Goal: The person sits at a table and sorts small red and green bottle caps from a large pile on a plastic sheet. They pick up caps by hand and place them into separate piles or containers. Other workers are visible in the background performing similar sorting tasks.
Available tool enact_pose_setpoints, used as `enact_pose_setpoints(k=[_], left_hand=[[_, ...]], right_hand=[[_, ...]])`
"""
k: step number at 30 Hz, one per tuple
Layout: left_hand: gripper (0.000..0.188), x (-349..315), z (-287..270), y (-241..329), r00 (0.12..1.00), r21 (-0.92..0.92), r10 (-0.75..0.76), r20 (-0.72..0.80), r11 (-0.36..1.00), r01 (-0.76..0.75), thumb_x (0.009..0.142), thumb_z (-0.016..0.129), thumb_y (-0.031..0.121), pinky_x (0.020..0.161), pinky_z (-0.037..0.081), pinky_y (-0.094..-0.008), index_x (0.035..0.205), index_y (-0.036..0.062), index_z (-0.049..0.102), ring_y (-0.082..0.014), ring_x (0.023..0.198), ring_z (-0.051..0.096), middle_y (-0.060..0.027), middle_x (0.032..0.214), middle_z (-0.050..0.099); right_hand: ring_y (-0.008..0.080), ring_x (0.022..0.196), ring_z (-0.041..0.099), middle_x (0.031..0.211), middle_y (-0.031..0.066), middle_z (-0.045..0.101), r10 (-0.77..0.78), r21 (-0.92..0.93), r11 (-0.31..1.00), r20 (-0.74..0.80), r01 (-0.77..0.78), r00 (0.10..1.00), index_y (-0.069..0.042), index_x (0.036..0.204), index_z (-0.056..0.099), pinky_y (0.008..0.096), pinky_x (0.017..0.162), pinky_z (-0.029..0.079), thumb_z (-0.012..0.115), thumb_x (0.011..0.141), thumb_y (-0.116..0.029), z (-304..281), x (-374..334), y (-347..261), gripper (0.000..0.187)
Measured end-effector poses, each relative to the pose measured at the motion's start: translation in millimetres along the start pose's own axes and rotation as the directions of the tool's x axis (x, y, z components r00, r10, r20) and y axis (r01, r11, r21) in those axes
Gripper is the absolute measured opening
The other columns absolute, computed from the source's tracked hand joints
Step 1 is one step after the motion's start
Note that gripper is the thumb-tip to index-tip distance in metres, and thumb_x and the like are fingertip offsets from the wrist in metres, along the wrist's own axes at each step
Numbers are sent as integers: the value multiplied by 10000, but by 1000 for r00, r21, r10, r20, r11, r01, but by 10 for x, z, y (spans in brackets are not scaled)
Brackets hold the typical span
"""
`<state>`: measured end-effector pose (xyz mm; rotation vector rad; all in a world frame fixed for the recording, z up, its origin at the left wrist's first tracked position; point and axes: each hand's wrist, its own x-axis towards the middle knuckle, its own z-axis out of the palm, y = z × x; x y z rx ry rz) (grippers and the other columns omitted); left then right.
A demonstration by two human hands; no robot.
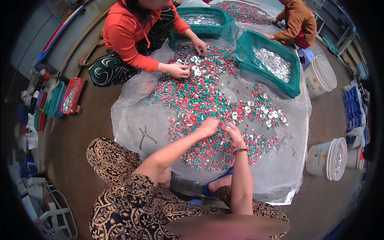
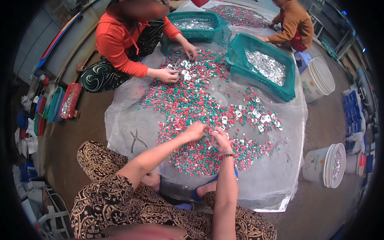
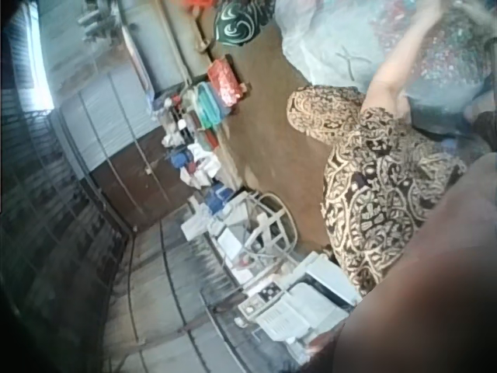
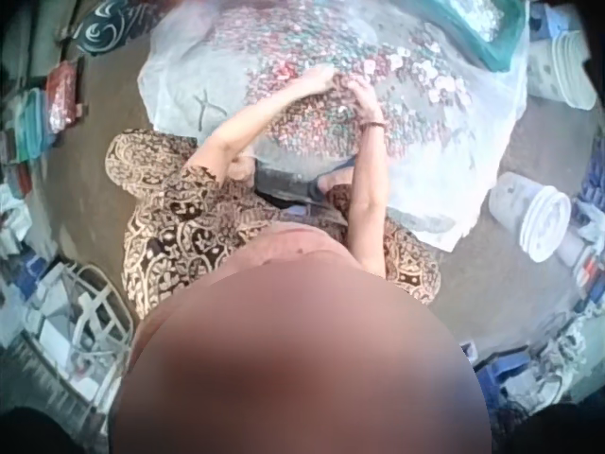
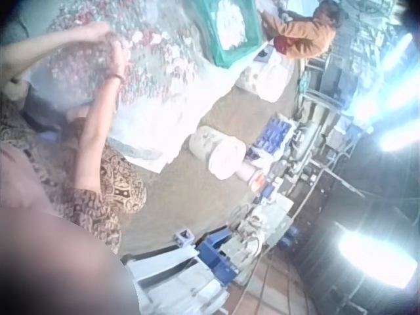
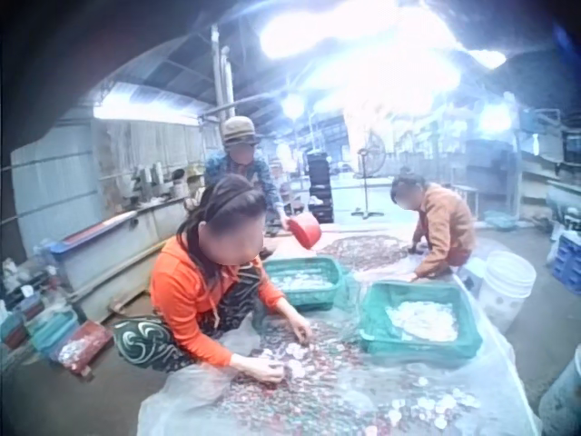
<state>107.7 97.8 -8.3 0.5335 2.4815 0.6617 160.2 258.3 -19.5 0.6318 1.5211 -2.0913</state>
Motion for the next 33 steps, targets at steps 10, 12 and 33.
enact_pose_setpoints(k=[10,12,33], left_hand=[[444,-220,-472,-345,979,-96,8,-204,995,-28,703,715,46,537,501,-328,1105,-22,541,-203,590,631,-153,739,658],[517,-235,-454,-363,980,-154,-28,-195,988,-3,687,735,59,551,506,-333,1154,-9,526,-206,605,634,-164,804,652],[283,-119,-181,7,936,-956,217,279,160,247,845,652,294,523,345,-190,996,82,540,-45,651,447,45,743,477]], right_hand=[[272,972,588,1126,140,535,-238,330,931,229,155,944,35,1275,372,481,817,546,503,893,-23,5,-282,-220,408],[287,988,594,1092,147,540,-194,293,946,172,138,966,12,1280,386,441,834,545,470,892,15,-108,-374,-199,397],[354,969,575,946,193,634,-369,-990,22,-138,-139,919,-9,962,648,531,876,422,567,706,-146,-383,-17,641,302]])
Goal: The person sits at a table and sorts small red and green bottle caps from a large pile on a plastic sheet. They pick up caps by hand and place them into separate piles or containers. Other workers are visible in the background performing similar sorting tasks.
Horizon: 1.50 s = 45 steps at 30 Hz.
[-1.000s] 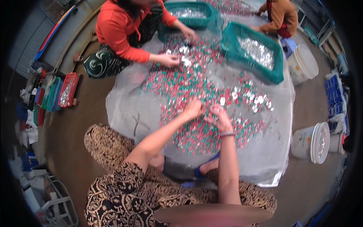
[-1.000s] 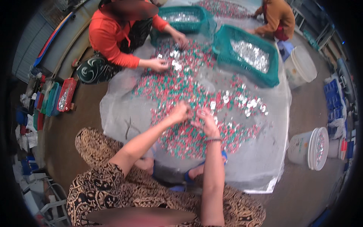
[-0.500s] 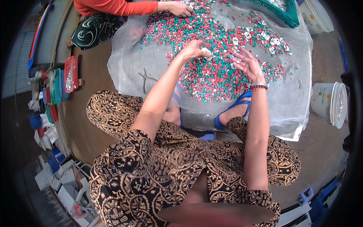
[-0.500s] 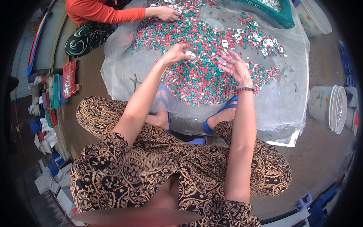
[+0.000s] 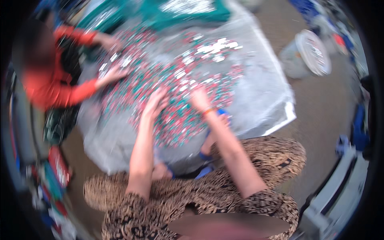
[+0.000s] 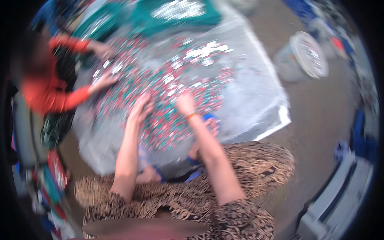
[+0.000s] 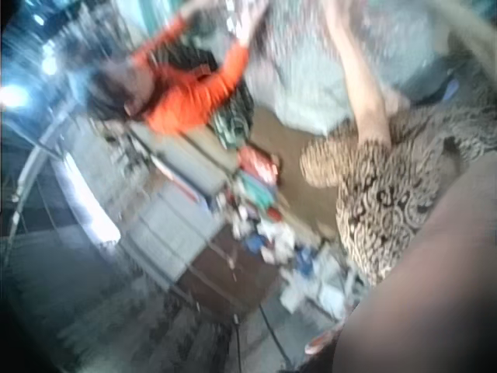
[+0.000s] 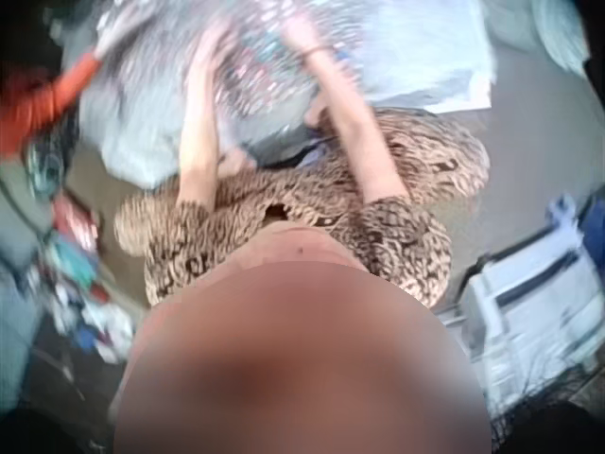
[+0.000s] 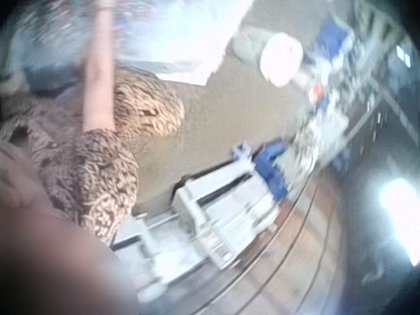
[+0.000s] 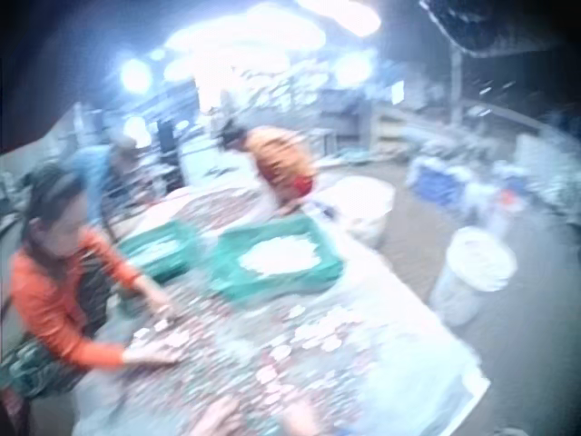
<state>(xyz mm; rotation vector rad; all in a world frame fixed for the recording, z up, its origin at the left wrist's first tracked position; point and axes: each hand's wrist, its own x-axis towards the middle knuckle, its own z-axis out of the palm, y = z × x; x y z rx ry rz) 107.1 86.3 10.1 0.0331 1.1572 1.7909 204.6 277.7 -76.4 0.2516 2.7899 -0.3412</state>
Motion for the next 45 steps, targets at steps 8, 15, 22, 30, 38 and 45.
enact_pose_setpoints(k=[8,15,22,30,38,45], left_hand=[[293,755,424,-503,986,975,151,-64,-202,94,812,591,168,854,456,-496,1103,167,617,-396,1001,567,-207,1132,554],[230,656,158,-415,982,989,156,107,-120,-88,837,549,177,829,466,-457,998,36,631,-367,956,595,-233,1102,573],[269,680,-266,-87,891,994,442,106,-11,-113,895,487,199,617,484,-366,1013,-27,571,-246,685,649,-181,869,655],[280,954,251,-97,963,990,271,-15,-134,54,776,658,324,817,494,-406,959,114,685,-298,933,627,-144,968,643],[249,1201,309,-367,991,906,134,-21,-417,76,731,603,59,788,508,-434,965,-19,634,-342,992,597,-224,1121,550],[331,835,-16,51,970,959,169,-173,-195,205,760,676,287,821,484,-427,1018,84,635,-325,983,592,-169,1079,595]], right_hand=[[369,1048,500,931,124,653,159,254,961,-180,-110,971,-85,983,631,601,923,294,561,749,-106,-76,-125,-229,245],[457,1172,388,1061,205,608,234,338,933,-306,-125,923,-40,1148,517,712,878,273,502,790,-121,69,-60,-204,367],[212,735,609,863,126,607,438,977,151,-201,149,876,-5,990,565,381,636,521,515,873,-149,-207,13,506,193],[324,1033,562,1124,142,539,240,751,-658,141,54,961,-16,1200,418,577,894,464,471,905,-38,-523,-241,382,300],[444,1235,370,1322,206,383,103,410,-911,116,47,988,-8,1363,256,648,993,334,400,905,23,-550,-227,397,480],[359,1064,524,1095,161,552,165,499,-855,10,138,986,-8,1060,518,505,908,461,524,826,-22,-489,-339,622,234]])
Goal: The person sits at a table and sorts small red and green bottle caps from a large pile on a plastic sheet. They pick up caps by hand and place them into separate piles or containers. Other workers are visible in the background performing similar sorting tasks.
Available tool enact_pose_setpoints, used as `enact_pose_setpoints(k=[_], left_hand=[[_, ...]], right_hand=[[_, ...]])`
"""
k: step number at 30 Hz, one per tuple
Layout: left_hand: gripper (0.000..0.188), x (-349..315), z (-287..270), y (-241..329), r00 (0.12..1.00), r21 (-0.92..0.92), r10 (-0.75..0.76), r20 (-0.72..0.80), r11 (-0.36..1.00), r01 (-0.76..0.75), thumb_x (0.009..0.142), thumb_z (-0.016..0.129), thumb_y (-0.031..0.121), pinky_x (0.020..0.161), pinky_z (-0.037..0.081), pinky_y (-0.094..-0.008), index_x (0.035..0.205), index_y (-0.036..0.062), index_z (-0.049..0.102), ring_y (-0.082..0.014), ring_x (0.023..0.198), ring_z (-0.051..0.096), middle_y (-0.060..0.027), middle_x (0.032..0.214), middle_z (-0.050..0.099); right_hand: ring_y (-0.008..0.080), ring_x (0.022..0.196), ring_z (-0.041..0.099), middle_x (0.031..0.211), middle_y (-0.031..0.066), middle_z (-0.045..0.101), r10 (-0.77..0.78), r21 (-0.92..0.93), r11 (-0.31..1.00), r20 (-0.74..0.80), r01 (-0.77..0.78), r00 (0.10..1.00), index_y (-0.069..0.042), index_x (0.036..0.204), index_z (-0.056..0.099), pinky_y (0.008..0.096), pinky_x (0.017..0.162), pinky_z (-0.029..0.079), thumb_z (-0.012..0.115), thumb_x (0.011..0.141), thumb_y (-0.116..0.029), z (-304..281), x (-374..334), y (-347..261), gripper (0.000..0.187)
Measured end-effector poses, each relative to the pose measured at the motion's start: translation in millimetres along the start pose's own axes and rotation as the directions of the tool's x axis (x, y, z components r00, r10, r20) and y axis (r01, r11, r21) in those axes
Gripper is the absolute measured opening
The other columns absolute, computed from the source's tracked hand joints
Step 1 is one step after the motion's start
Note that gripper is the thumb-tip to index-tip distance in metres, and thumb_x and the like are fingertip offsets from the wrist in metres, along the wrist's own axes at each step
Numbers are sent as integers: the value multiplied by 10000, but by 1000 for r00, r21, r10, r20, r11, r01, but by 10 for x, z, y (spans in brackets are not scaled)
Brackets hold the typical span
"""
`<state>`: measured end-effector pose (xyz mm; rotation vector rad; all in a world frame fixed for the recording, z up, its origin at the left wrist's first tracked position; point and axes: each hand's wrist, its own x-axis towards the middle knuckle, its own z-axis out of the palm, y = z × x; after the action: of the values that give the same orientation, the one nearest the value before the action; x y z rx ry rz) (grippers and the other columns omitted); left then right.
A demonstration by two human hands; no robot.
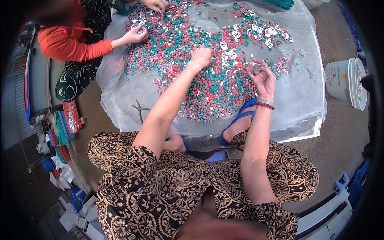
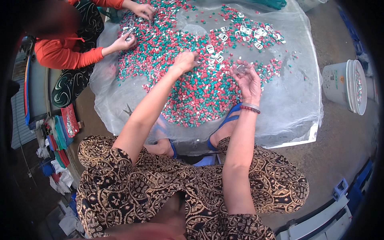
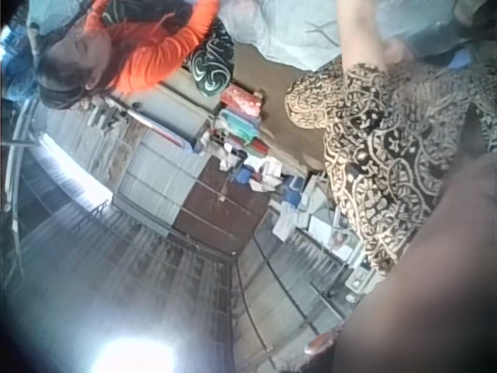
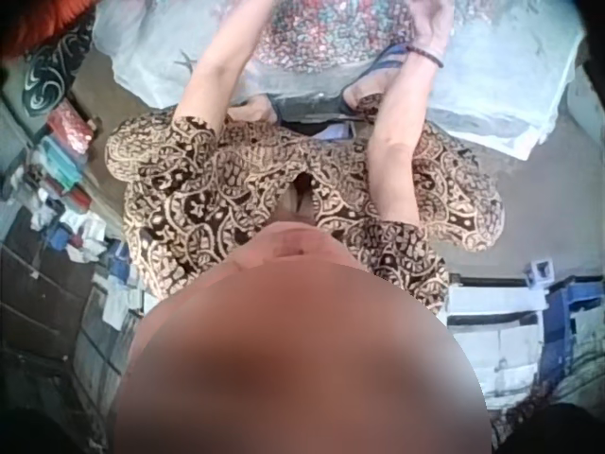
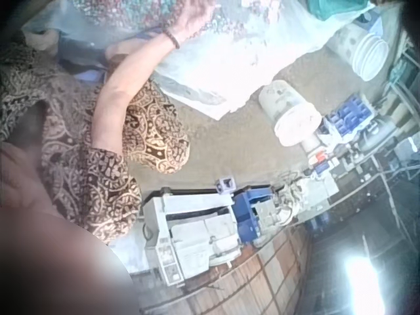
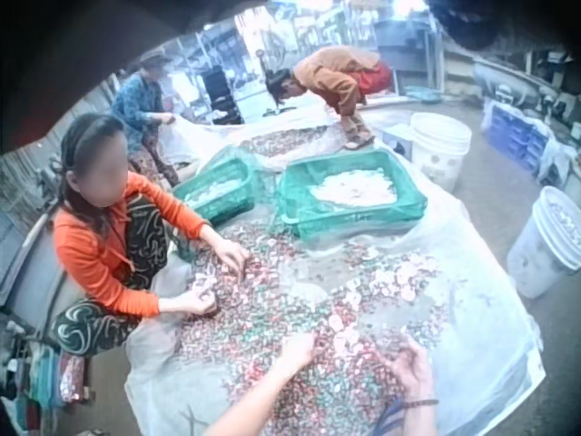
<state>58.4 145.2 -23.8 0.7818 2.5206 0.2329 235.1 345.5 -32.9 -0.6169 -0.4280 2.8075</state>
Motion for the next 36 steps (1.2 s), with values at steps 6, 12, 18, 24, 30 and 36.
enact_pose_setpoints(k=[6,12,18,24,30,36], left_hand=[[391,229,-209,1,976,-403,61,-208,904,-143,798,651,399,673,450,-349,909,25,672,-189,692,611,-94,722,634],[306,439,-249,208,997,-993,43,-69,93,-72,908,541,298,486,469,-255,871,-3,582,-167,657,615,-92,747,613],[168,614,-235,25,991,-869,134,31,-486,93,875,569,165,471,522,-253,891,-1,555,-250,802,658,-195,954,618],[434,800,189,154,972,-209,22,-233,975,-72,798,663,346,756,479,-449,1016,-7,535,-357,886,610,-214,934,597],[427,810,173,152,958,-325,15,-285,939,-111,834,610,411,693,475,-432,983,19,530,-296,850,608,-109,910,585],[234,438,-292,-54,965,-943,196,173,-250,219,875,584,258,388,350,-164,961,44,545,-89,623,508,-59,834,571]], right_hand=[[144,579,536,748,22,592,105,-148,985,128,-86,986,-44,1018,602,252,492,441,632,822,-146,-124,360,-16,223],[351,827,627,896,224,641,-446,-909,-416,180,-25,877,6,1058,595,414,735,477,718,718,-198,-28,996,627,415],[275,702,617,785,166,619,-222,-908,417,-56,43,973,-10,817,577,338,572,464,615,742,-85,11,1035,568,113],[138,636,590,785,100,614,-78,-605,796,-88,9,993,-22,934,578,225,451,406,570,761,-35,122,784,105,174],[356,870,628,938,154,648,-176,-837,-529,-53,-140,983,-83,1080,612,433,754,505,672,763,-242,64,751,468,359],[345,854,631,936,183,640,-242,-756,-646,71,-106,968,-33,885,615,447,726,510,597,745,-109,62,746,780,160]])
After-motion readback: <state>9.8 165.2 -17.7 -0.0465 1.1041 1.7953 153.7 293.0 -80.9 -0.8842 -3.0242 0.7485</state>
